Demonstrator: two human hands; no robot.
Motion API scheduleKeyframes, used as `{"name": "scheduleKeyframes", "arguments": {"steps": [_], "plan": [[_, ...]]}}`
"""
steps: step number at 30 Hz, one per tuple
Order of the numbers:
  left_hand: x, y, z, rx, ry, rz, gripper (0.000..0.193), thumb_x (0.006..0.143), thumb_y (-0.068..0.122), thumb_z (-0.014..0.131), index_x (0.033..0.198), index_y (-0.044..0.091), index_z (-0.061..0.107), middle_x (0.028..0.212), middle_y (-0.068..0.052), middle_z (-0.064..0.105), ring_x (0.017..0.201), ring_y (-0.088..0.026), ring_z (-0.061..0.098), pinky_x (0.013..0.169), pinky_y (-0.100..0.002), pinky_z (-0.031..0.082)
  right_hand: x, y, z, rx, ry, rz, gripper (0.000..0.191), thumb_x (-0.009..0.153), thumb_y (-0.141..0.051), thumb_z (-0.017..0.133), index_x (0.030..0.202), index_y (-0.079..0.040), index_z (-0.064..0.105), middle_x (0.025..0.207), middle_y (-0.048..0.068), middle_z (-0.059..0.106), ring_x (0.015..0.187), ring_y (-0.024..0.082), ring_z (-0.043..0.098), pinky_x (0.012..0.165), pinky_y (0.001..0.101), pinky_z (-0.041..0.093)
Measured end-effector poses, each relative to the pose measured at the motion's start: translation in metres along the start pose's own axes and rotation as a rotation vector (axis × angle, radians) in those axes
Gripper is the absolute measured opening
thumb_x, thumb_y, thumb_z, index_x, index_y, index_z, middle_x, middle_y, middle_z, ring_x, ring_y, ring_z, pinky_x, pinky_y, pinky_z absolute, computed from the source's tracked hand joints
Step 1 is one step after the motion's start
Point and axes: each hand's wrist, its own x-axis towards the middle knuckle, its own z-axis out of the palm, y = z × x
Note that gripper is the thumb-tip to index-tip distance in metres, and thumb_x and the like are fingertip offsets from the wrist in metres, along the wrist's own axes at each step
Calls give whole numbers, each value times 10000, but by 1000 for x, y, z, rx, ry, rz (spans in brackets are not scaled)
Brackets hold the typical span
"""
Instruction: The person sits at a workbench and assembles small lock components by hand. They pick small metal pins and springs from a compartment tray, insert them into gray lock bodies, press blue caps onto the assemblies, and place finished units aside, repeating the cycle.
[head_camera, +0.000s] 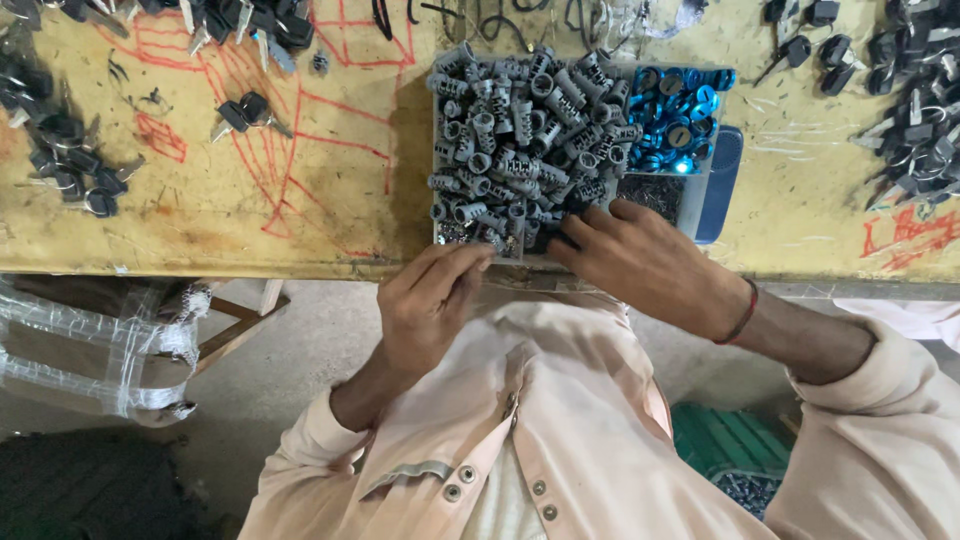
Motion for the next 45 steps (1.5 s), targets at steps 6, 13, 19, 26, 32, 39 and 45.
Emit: {"name": "scheduleKeyframes", "arguments": {"steps": [6, 13, 19, 26, 32, 39, 45], "plan": [[0, 14, 22, -484, 25, -360, 191, 924, -23, 745, 1102, 22, 691, 983, -75, 742, 848, -118, 728, 774, -258, 614, -13, -3, 8, 389, 203, 205, 178, 863, -190, 725, 992, -80, 675, 852, 69, 609, 758, 252, 668, 633, 398, 526], [8, 14, 45, -574, -84, -321, 141, 984, -6, 718, 1123, 11, 739, 991, -76, 776, 873, -103, 762, 783, -238, 631, -25, -28, 36, 1028, 577, 488, 128, 956, 28, 690, 1066, -15, 640, 1034, 106, 643, 824, 170, 671, 665, 303, 541], [9, 15, 57, -544, -50, -211, 174, 996, -7, 712, 1168, 23, 721, 1035, -79, 775, 908, -113, 763, 817, -255, 632, -18, -51, 52, 1082, 817, 550, 156, 986, 97, 652, 1092, 6, 582, 1074, 116, 624, 871, 160, 650, 712, 277, 538], [5, 16, 49, -259, -107, 47, 291, 980, -66, 677, 1253, 33, 689, 1128, -111, 760, 982, -199, 778, 856, -295, 628, -19, -58, 49, 989, 832, 568, 157, 995, 75, 686, 1095, 18, 579, 1106, 128, 630, 862, 162, 671, 720, 266, 555], [6, 20, 50, -336, -91, -24, 283, 947, -32, 736, 1217, 44, 703, 1095, -85, 768, 906, -143, 788, 799, -261, 658, -21, -58, 51, 1062, 823, 558, 139, 996, 58, 685, 1098, 4, 606, 1094, 133, 655, 899, 202, 676, 781, 291, 551], [6, 18, 45, -448, -139, -23, 252, 977, -25, 727, 1225, 5, 688, 1117, -112, 760, 982, -153, 782, 868, -268, 667, -23, -61, 56, 1000, 869, 559, 132, 982, 56, 689, 1078, 5, 614, 1062, 130, 660, 898, 216, 658, 785, 304, 534], [8, 20, 45, -491, -118, -78, 231, 978, -45, 711, 1206, -4, 699, 1083, -113, 765, 953, -163, 788, 846, -276, 688, -23, -65, 56, 1085, 871, 561, 106, 999, 68, 664, 1085, 24, 623, 1089, 139, 650, 895, 161, 670, 767, 269, 568]]}}
